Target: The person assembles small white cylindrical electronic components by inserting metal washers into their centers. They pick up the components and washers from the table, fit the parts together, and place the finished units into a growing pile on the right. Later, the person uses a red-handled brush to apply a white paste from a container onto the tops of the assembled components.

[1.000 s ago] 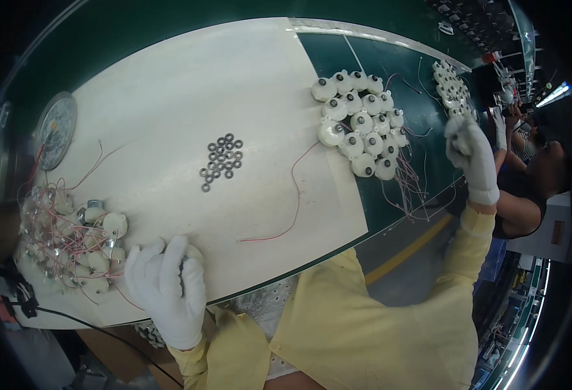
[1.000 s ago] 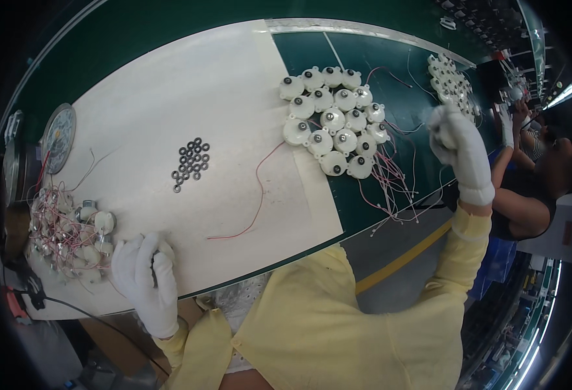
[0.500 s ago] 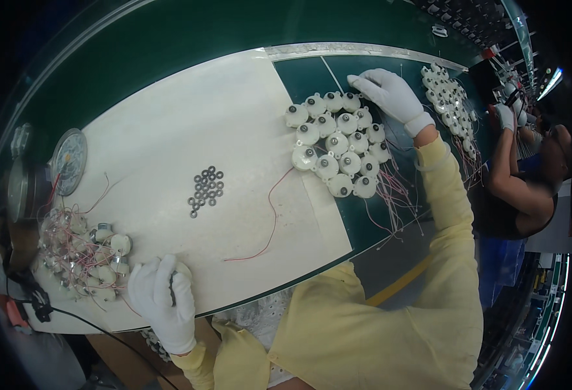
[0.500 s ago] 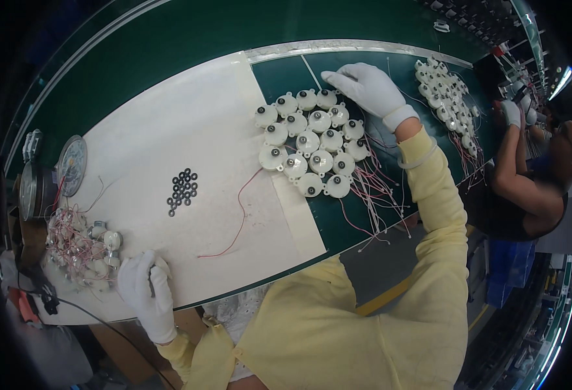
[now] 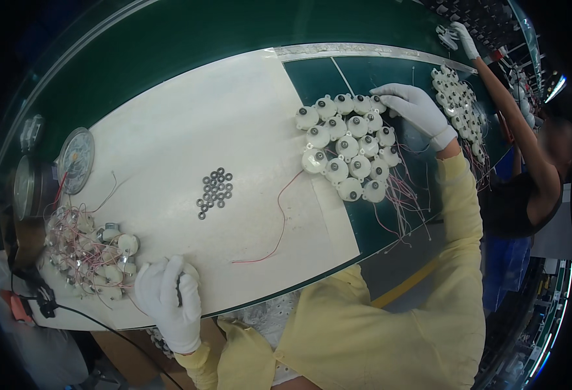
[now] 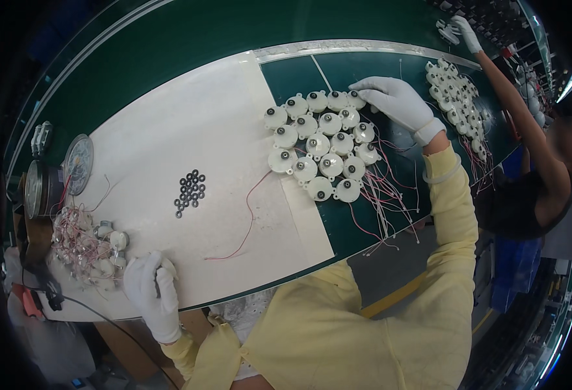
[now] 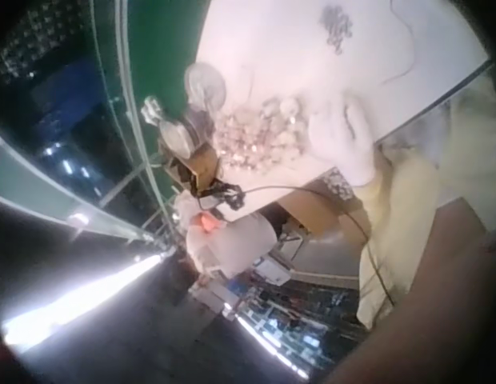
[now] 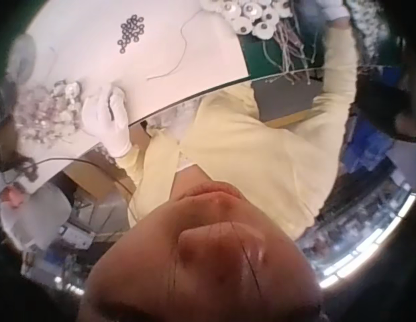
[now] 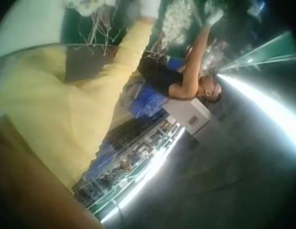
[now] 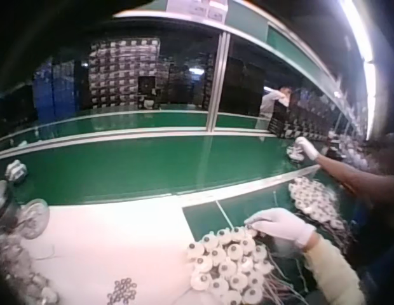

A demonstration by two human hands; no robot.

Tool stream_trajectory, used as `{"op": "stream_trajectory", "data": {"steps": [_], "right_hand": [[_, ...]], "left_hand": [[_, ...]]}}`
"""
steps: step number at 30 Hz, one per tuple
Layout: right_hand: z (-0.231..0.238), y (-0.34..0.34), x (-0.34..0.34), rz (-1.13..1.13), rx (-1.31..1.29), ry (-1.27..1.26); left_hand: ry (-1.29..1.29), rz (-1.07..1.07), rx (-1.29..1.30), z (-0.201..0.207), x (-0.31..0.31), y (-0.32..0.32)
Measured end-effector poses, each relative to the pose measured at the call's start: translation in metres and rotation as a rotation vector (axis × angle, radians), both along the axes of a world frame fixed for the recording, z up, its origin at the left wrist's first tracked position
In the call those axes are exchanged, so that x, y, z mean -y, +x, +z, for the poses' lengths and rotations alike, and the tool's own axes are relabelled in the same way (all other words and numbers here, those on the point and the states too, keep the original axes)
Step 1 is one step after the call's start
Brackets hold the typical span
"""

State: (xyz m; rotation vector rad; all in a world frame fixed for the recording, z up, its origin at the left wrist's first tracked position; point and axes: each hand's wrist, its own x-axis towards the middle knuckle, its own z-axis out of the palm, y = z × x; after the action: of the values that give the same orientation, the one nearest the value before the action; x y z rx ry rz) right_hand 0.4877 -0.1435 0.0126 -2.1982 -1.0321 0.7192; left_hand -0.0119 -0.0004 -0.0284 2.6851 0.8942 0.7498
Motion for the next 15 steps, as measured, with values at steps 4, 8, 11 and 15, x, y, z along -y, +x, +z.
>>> {"op": "stream_trajectory", "data": {"steps": [4,8,11,15], "right_hand": [[0.007,-0.009,-0.003,0.07,0.424,0.197],[0.036,-0.059,-0.015,-0.002,0.559,0.427],[0.061,-0.147,-0.031,0.264,0.533,0.371],[0.054,-0.249,-0.078,0.933,0.577,0.613]], "left_hand": [[0.051,0.027,0.029,0.0,0.005,-0.005],[0.069,0.068,0.136,0.012,0.007,-0.005],[0.024,0.018,0.294,0.024,0.009,0.003],[-0.103,-0.114,0.383,0.044,0.014,0.027]]}}
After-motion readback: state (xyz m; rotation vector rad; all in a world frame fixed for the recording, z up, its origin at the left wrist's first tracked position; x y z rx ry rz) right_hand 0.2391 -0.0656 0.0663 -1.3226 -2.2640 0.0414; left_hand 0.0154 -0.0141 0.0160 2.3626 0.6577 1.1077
